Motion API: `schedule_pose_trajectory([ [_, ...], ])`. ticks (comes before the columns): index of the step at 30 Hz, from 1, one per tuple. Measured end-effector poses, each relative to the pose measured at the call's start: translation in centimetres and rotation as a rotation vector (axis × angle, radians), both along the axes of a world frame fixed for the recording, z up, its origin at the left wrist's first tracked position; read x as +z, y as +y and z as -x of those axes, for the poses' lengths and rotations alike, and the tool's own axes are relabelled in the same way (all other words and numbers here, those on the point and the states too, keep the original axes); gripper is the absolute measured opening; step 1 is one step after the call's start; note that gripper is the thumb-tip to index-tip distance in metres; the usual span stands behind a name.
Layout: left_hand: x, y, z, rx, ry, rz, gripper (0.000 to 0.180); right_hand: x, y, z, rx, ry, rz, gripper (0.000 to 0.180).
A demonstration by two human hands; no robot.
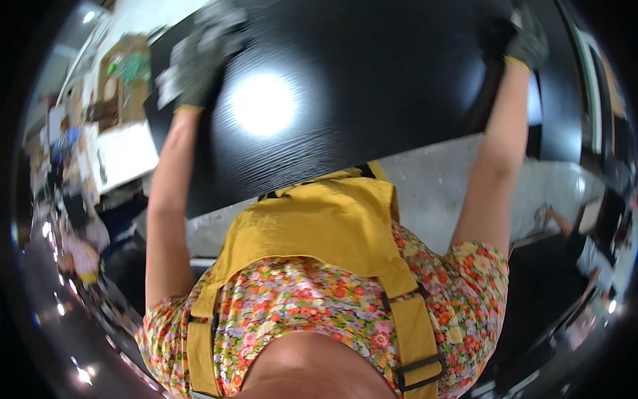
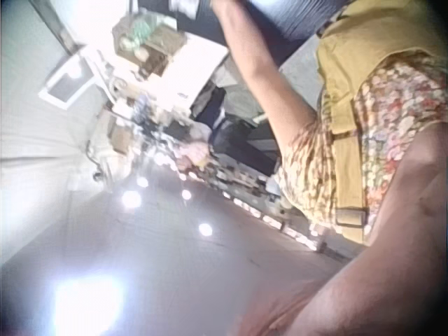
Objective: Cleaning black furniture panels using a cloth and a green bottle of liquid.
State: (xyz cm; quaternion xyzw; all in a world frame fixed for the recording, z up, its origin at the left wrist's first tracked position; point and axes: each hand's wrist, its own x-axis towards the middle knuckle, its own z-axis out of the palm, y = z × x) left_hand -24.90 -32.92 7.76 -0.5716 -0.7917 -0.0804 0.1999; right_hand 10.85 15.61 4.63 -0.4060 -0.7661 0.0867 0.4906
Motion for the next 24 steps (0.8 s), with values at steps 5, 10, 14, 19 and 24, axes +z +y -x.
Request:
schedule_pose_trajectory([
  [5, 1.4, 10.7, -15.3, -0.814, -0.398, -0.429, 0.029, -2.0, 4.2, -4.3, 0.019, -0.360, -0.140, 0.045],
  [10, -2.9, 4.4, -24.0, -0.743, -0.491, -0.230, 0.050, -1.8, 3.0, -3.5, -0.029, -0.451, -0.240, 0.046],
  [14, 0.6, -6.1, -20.8, -0.389, -1.097, -0.365, 0.056, -2.5, 5.4, -4.2, 0.087, -0.375, -0.267, 0.047],
  [19, -0.2, -20.9, -16.1, 0.437, -0.652, -0.286, 0.052, -2.0, 5.8, -4.0, -0.011, -0.553, -0.281, 0.051],
  [24, 0.2, -25.4, -12.6, 0.640, -0.594, -0.421, 0.043, -1.8, 4.6, -3.2, -0.058, -0.402, 0.011, 0.048],
])
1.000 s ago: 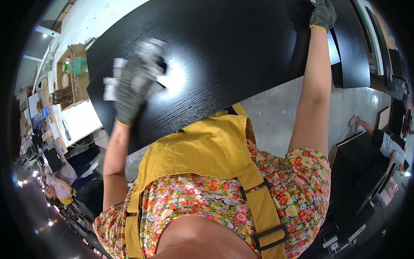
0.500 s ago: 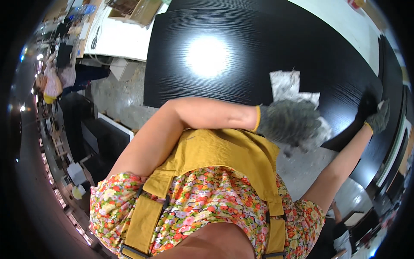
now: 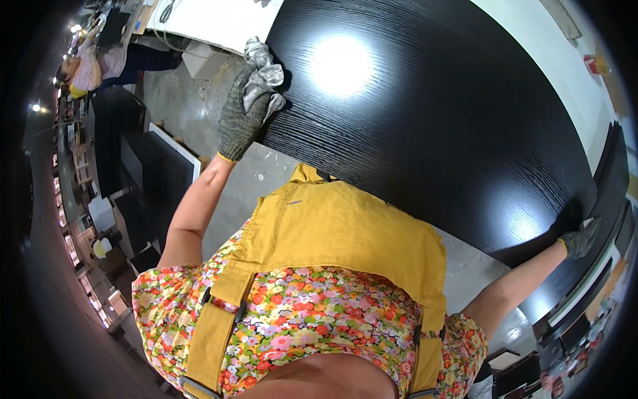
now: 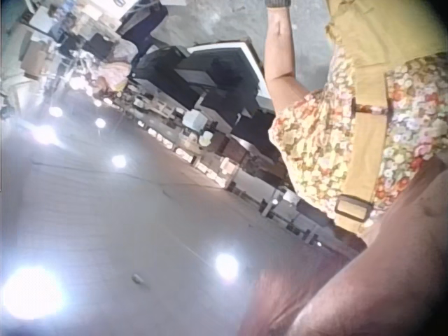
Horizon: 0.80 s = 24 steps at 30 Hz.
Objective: Cleaning black furniture panels using a cloth and a green bottle of liquid.
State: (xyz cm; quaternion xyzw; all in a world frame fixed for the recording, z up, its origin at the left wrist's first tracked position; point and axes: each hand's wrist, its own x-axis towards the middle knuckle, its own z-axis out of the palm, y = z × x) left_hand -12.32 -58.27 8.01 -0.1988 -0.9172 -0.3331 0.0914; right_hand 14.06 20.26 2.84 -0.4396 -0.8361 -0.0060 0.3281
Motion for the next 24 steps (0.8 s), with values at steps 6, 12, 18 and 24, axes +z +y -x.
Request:
schedule_pose_trajectory([
  [6, -0.6, -1.3, 2.4, 0.133, -0.390, -0.124, 0.043, -0.1, 1.4, -0.3, 0.115, 0.143, -0.050, 0.032],
  [12, -5.3, -4.9, 0.0, 0.452, -0.661, -1.094, 0.034, 1.6, -2.8, 1.7, 0.050, 0.422, 0.252, 0.033],
  [18, -2.2, -4.4, -0.9, 0.247, -0.631, -0.508, 0.061, 2.6, -9.2, 5.4, 0.274, 0.185, 0.026, 0.032],
  [24, -1.1, 0.6, 5.5, -0.058, -0.356, -0.140, 0.064, 4.7, -26.4, 16.2, 0.794, 0.377, 0.489, 0.031],
])
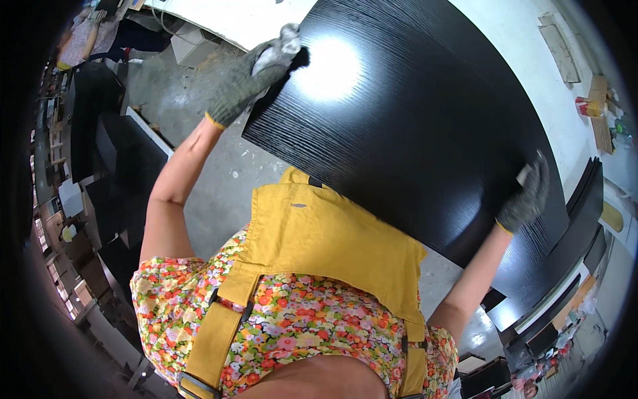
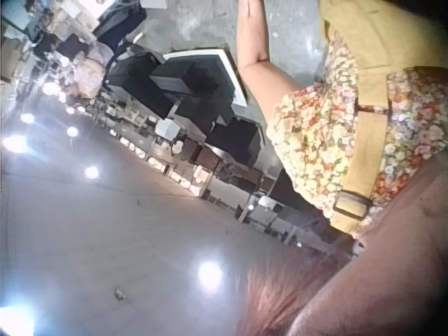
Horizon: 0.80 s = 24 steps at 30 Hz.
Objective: Cleaning black furniture panels using a cloth and a green bottle of liquid.
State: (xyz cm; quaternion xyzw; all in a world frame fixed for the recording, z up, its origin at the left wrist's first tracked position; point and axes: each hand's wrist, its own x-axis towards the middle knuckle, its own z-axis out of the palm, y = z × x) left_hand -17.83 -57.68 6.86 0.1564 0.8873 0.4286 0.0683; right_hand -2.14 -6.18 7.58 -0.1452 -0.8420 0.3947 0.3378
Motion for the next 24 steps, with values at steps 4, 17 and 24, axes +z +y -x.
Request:
schedule_pose_trajectory([
  [4, 1.5, 5.4, 4.1, 0.027, 0.113, 0.146, 0.062, 1.7, -7.4, 5.3, 0.136, -0.056, 0.337, 0.030],
  [17, 3.0, 10.7, 7.5, 0.068, 0.198, -0.209, 0.037, 0.8, -8.4, 7.8, 0.187, -0.130, 0.274, 0.036],
  [24, 0.5, 5.3, -1.2, 0.108, 0.318, 0.164, 0.051, 0.3, -8.2, 8.5, 0.167, -0.157, 0.257, 0.037],
])
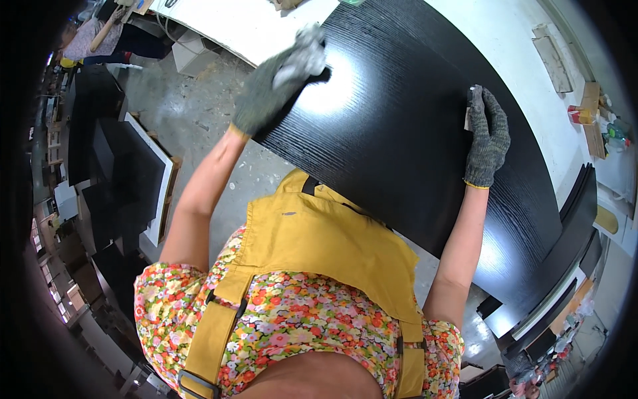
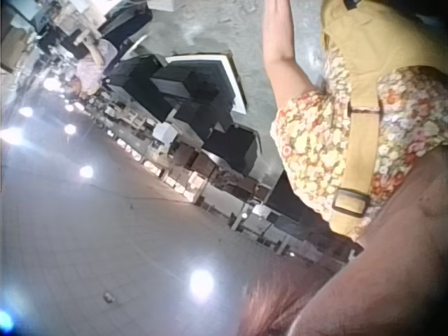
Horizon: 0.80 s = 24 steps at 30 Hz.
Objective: Cleaning black furniture panels using a cloth and a green bottle of liquid.
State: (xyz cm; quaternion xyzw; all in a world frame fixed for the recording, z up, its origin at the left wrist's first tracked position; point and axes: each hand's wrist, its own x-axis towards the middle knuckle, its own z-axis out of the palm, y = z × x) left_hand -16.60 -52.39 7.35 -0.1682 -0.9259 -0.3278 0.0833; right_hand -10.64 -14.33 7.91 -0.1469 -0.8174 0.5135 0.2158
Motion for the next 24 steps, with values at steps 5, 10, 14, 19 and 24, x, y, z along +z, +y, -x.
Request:
schedule_pose_trajectory([
  [5, 1.2, -6.3, -10.8, 0.075, -0.150, 0.030, 0.054, 2.5, -1.7, 0.3, 0.042, 0.012, 0.039, 0.037],
  [10, -0.4, -5.8, -11.2, -0.130, 0.135, -0.027, 0.050, 2.7, -1.8, -1.1, 0.143, 0.013, 0.217, 0.040],
  [14, 2.3, -3.1, -5.5, -0.170, 0.045, 0.097, 0.060, 2.5, -1.4, -2.3, 0.116, 0.045, 0.101, 0.038],
  [19, 2.2, 3.4, 5.5, -0.258, 0.026, -0.154, 0.041, 1.2, -0.9, -2.0, 0.172, 0.043, -0.039, 0.035],
  [24, 1.4, 8.7, 12.8, -0.269, 0.071, -0.162, 0.027, 0.1, 0.2, -1.5, 0.144, 0.063, 0.041, 0.034],
])
